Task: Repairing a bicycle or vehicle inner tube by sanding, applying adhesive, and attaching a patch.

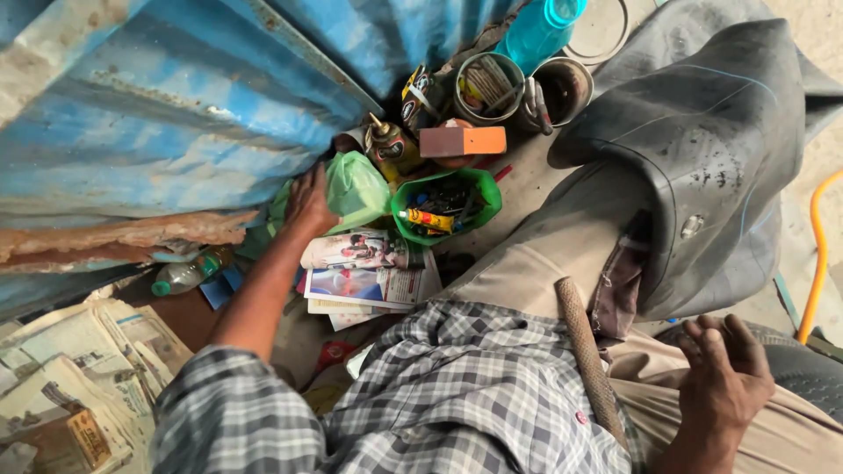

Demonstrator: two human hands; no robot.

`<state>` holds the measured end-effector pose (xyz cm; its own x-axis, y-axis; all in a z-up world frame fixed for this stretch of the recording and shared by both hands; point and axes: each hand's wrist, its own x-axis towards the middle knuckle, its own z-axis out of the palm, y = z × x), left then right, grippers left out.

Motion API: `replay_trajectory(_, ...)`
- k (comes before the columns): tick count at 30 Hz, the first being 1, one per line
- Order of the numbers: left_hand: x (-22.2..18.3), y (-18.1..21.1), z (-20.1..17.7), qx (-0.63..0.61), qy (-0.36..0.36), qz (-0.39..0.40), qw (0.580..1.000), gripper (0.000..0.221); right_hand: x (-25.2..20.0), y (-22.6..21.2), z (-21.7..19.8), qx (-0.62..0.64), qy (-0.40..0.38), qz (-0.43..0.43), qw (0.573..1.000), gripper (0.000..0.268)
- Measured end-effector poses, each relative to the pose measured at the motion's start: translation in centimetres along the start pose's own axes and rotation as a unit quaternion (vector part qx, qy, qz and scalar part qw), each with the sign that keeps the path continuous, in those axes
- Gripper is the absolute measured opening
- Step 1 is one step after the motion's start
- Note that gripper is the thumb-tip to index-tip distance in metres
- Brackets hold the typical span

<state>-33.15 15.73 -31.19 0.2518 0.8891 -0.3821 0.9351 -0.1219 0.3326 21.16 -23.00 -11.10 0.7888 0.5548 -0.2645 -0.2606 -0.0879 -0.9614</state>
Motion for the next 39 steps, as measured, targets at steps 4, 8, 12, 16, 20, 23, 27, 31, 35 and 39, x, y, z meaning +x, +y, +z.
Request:
replay_trajectory(4,-0.5,2.0,0.0,0.056,-0.039,-0.010,0.998,0.114,0.1,-0.5,0.8,-0.010,-0.025,0.007,1.000,0.042)
replay_trajectory(8,-4.5,0.6,3.8,0.061,-0.054,0.101,0.992,0.077,-0.5,-1.0,2.2,-0.079,-0.027,-0.001,0.997,0.041)
replay_trajectory(12,-10.0,1.3,5.3,0.118,0.004,0.134,0.984,0.063,-0.3,0.5,1.4,-0.114,-0.027,0.011,0.993,0.042)
replay_trajectory(16,-11.7,2.8,4.1,0.141,0.028,0.135,0.980,0.070,-0.2,0.4,2.2,-0.144,-0.032,0.026,0.989,0.042)
replay_trajectory(20,-13.2,3.4,4.5,0.152,-0.029,0.104,0.982,0.064,0.1,0.9,1.6,-0.161,-0.037,0.009,0.986,0.041)
replay_trajectory(23,-13.9,2.3,7.0,0.199,0.011,0.125,0.972,0.047,-0.2,0.7,1.8,-0.160,-0.034,0.012,0.987,0.040)
replay_trajectory(27,-13.9,3.9,6.6,0.194,-0.069,0.088,0.975,0.050,-0.3,0.6,1.8,-0.145,-0.044,0.011,0.988,0.040)
replay_trajectory(31,-15.2,6.7,6.1,0.186,-0.064,0.091,0.976,0.059,-0.2,0.8,1.5,-0.157,-0.044,0.006,0.987,0.041)
replay_trajectory(35,-15.9,7.5,6.4,0.232,-0.122,0.085,0.961,0.044,-0.2,0.9,1.5,-0.151,-0.041,0.012,0.988,0.042)
replay_trajectory(39,-15.1,7.5,6.4,0.224,-0.182,0.055,0.956,0.036,-0.2,0.5,2.0,-0.163,-0.040,0.013,0.986,0.043)
